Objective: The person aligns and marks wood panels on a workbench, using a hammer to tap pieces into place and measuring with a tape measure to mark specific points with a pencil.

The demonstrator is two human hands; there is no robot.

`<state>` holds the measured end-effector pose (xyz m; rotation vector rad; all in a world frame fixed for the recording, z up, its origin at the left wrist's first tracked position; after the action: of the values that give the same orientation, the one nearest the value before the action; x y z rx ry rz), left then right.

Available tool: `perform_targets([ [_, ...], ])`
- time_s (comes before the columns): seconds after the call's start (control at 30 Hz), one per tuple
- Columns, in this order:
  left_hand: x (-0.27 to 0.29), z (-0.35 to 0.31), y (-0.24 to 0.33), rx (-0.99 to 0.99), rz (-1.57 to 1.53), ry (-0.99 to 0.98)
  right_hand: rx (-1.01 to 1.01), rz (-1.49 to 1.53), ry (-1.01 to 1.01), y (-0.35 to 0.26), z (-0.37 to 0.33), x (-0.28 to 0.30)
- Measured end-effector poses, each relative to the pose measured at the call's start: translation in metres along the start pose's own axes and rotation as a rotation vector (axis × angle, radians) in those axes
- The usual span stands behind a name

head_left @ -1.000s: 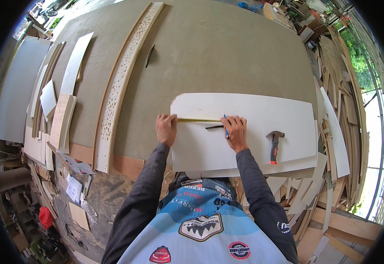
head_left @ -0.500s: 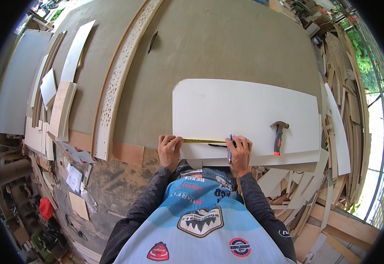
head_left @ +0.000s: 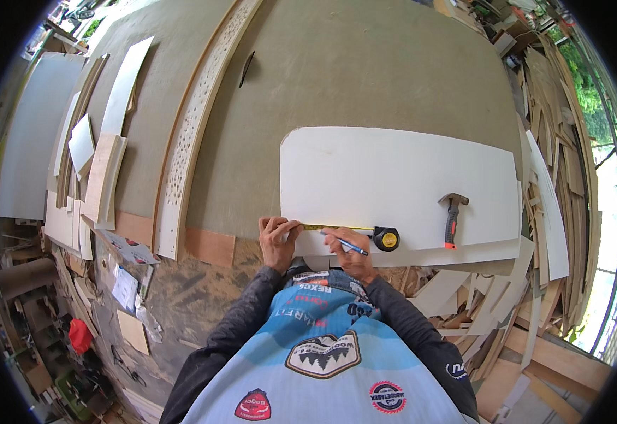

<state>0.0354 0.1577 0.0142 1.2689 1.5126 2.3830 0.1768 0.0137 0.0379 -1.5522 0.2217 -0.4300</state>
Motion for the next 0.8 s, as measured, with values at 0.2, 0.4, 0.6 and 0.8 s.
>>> perform_targets([
  [0.2, -0.003, 0.000, -0.003, 0.006, -0.018, -0.024, -0.035, -0.099, 0.016, 0.025, 0.014, -0.015],
  [0.4, -0.003, -0.001, -0.008, 0.011, -0.094, -0.014, 0.088, -0.240, 0.031, 0.017, 0.015, -0.016],
  [0.6, -0.006, -0.001, -0.010, -0.006, -0.104, -0.017, 0.111, -0.260, 0.024, 0.022, 0.015, -0.015],
  [0.8, -0.004, -0.001, -0.010, -0.032, -0.063, -0.027, 0.085, -0.237, 0.000, 0.018, 0.016, -0.016],
])
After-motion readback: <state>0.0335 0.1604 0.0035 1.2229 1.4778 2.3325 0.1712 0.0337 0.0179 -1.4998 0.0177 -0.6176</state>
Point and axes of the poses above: each hand's wrist, its own z-axis towards the middle knuckle, its own x-axis out of the back of the hand, y = z × x, the point moved 5 cm from there along z, towards the middle knuckle, and after that the axes turned 7 degrees about -y, right-handed, at the moved point
